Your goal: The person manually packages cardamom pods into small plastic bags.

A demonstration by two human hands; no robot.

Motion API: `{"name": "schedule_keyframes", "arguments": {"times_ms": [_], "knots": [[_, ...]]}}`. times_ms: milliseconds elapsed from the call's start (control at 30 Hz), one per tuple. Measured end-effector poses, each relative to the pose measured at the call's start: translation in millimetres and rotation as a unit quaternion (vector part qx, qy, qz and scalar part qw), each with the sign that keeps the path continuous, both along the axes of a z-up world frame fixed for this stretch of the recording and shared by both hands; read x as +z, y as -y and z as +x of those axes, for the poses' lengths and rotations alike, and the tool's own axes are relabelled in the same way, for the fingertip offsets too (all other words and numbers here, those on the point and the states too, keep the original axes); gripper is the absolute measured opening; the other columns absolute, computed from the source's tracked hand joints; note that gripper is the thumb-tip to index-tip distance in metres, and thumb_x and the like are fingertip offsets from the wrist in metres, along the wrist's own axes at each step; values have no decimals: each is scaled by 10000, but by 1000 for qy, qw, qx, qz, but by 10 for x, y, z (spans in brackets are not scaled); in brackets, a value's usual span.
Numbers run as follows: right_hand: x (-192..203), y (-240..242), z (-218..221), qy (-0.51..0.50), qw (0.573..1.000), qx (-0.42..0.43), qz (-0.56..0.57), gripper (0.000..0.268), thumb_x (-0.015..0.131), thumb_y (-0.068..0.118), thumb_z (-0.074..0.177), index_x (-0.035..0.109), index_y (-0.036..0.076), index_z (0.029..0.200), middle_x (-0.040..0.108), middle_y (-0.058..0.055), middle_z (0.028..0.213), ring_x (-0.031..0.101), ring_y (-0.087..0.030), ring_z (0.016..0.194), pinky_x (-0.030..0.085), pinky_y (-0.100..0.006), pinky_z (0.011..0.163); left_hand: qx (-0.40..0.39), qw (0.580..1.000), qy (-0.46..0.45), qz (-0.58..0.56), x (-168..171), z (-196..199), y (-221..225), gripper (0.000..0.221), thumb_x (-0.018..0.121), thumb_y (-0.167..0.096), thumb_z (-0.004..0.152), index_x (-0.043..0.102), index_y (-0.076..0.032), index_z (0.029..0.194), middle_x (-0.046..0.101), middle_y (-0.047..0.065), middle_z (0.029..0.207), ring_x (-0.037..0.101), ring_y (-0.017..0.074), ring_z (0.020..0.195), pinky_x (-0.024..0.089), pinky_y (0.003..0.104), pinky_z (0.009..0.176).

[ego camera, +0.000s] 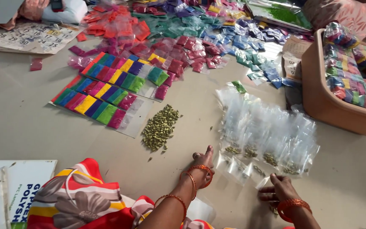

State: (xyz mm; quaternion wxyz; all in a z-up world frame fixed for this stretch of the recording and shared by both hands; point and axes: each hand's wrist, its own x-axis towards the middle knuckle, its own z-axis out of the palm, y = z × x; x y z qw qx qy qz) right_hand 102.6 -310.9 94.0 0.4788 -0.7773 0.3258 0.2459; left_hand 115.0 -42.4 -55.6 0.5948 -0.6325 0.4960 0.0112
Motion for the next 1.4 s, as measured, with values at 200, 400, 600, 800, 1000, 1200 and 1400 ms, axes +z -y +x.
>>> {"name": "schedule_keyframes", "arguments": {"times_ms": [200, 400, 600, 800, 1000, 1200, 1400], "knots": [[-69, 87, 137, 75, 987, -69, 126, 500, 363, 381, 1096, 329, 90, 1502, 650, -242, 1301, 664, -409, 1140, 506, -559, 995, -540, 498, 319, 599, 850, 18, 224, 741, 563, -654, 966, 304, -147, 1440, 525, 155, 1296, 675, 465, 1100, 522, 668, 962], [-503, 305, 357, 244, 946, -41, 208, 377, 471, 124, 1035, 442, 28, 1399, 684, -210, 1296, 680, -352, 1152, 541, -490, 975, -427, 518, 411, 617, 874, 210, 463, 565, 604, -386, 913, 424, -167, 1402, 534, 134, 1346, 668, 443, 1115, 447, 717, 957], [-708, 222, 476, 251, 953, 165, 31, 297, 582, 28, 983, 744, 93, 1223, 748, -118, 1282, 678, -289, 1153, 529, -435, 965, -457, -38, 433, 776, 516, 262, 680, 373, 614, -112, 812, 748, -167, 1156, 704, 135, 1276, 675, 293, 1157, 535, 474, 1006], [-659, 28, 588, 264, 914, 293, -95, 437, 555, 18, 958, 767, 268, 1247, 686, -25, 1363, 623, -224, 1255, 496, -359, 1041, -430, -443, 306, 725, 754, 106, 537, 514, 515, -42, 879, 728, -318, 1257, 545, 126, 1374, 537, 329, 1286, 433, 459, 1118], [-748, 32, 786, 325, 876, 324, -147, 489, 547, 27, 956, 687, 299, 1337, 628, -18, 1419, 599, -232, 1261, 501, -368, 1056, -425, -495, 246, 716, 665, 340, 492, 614, 466, -59, 892, 583, -338, 1427, 502, 134, 1422, 466, 371, 1323, 372, 531, 1119], [-569, 51, 898, 322, 874, 328, -159, 443, 568, 68, 970, 699, 298, 1326, 646, -29, 1373, 615, -240, 1220, 521, -381, 1020, -435, -489, 230, 720, 553, 653, 469, 564, 473, -65, 898, 657, -339, 1356, 448, 150, 1542, 413, 386, 1414, 358, 514, 1171], [-41, 276, 814, 178, 912, 327, -171, 340, 584, 127, 1005, 790, 293, 1217, 731, -7, 1288, 713, -223, 1125, 597, -374, 980, -421, -543, 265, 677, 882, 469, 476, 537, 531, -172, 948, 576, -445, 1407, 477, 112, 1506, 436, 335, 1420, 363, 578, 1149]]}}
